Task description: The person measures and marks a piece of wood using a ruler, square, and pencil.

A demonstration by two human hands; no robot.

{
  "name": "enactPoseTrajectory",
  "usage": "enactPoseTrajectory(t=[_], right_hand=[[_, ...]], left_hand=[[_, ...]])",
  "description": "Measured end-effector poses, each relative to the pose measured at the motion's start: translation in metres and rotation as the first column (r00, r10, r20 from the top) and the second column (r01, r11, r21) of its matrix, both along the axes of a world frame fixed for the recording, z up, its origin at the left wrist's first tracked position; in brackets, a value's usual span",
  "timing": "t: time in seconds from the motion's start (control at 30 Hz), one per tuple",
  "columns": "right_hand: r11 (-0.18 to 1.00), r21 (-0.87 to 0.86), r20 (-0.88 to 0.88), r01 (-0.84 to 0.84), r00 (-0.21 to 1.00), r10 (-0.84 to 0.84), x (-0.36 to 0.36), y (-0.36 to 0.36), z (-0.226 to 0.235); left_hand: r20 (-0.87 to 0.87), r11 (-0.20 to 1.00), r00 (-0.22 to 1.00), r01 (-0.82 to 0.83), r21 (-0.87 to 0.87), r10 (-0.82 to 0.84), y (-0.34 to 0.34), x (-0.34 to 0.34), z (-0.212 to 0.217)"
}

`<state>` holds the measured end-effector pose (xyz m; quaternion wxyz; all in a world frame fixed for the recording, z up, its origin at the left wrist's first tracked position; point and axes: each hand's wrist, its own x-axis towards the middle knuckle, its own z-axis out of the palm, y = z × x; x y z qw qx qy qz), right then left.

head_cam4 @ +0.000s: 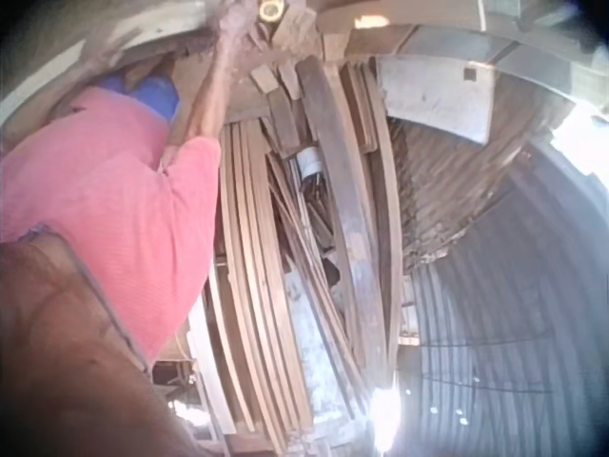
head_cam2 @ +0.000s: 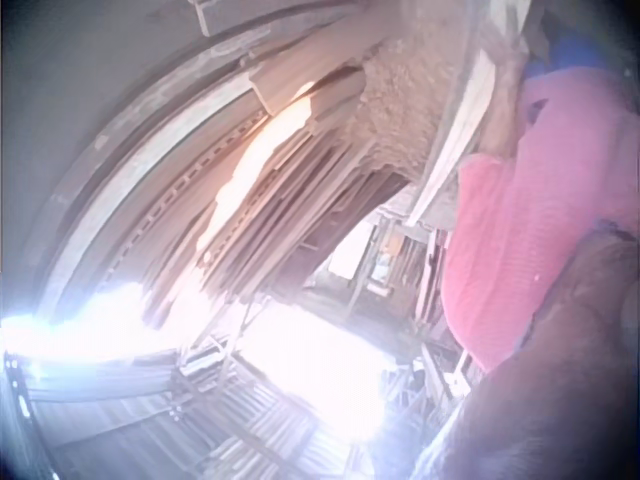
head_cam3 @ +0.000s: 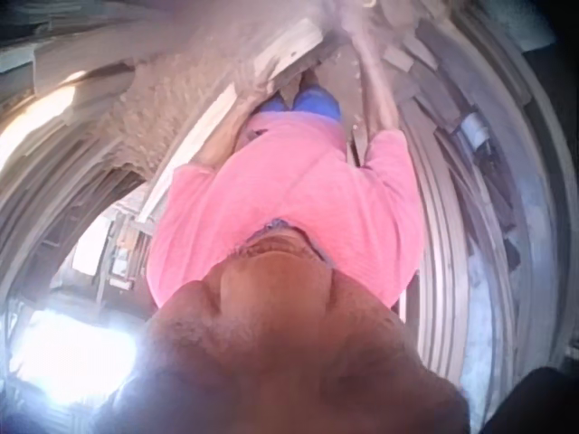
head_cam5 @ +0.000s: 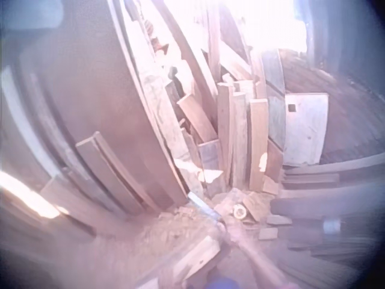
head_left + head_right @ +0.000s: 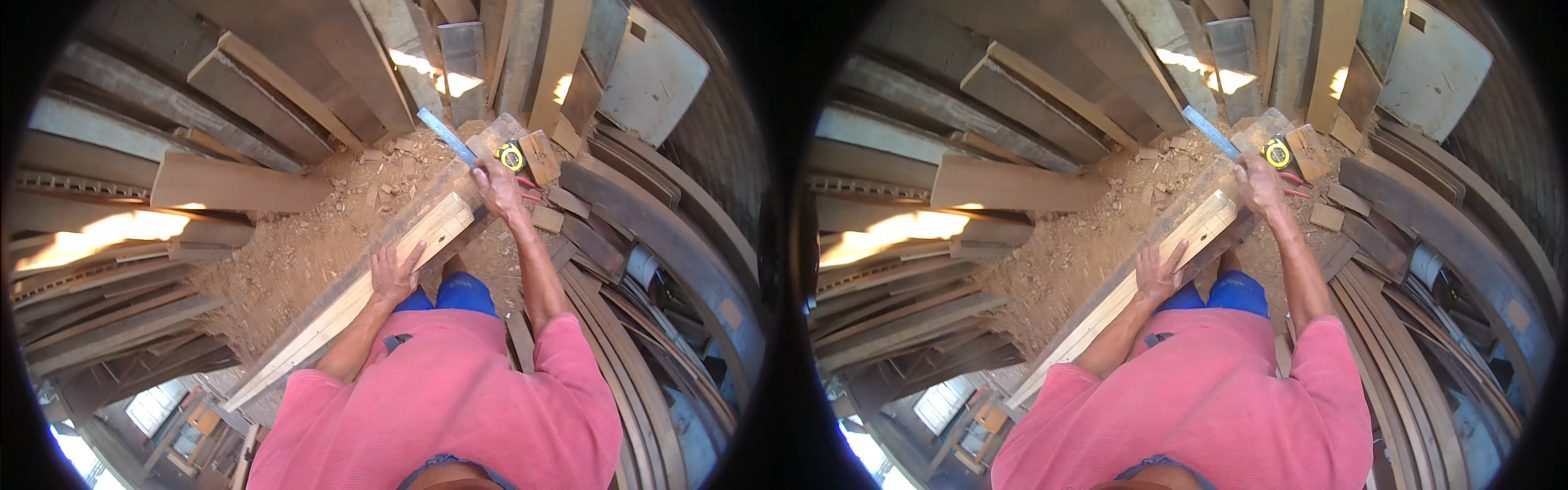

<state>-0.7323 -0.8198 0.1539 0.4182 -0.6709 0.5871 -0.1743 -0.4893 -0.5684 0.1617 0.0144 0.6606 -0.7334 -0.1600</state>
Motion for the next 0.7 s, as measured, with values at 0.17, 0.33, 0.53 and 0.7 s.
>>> enactPoseTrajectory(t=[0.17, 0.33, 0.53, 0.7], right_hand=[[0.932, 0.170, 0.063, -0.320, 0.948, 0.313, 0.068, -0.015, -0.021], [0.812, 0.253, -0.129, -0.525, 0.814, 0.567, 0.124, -0.049, -0.052], [0.883, 0.211, -0.180, -0.419, 0.872, 0.456, 0.134, -0.063, -0.043], [0.964, 0.058, -0.220, -0.261, 0.938, 0.267, 0.082, -0.036, 0.011]], left_hand=[[-0.012, 0.999, 1.000, -0.011, 0.041, 0.012, 0.000, 0.000, 0.005], [-0.084, 0.996, 0.994, -0.057, 0.072, 0.063, -0.003, 0.002, 0.011], [-0.158, 0.994, 0.983, -0.079, 0.079, 0.091, 0.002, 0.006, 0.006], [-0.222, 0.997, 0.972, -0.074, 0.003, 0.073, 0.004, 0.008, 0.005]])
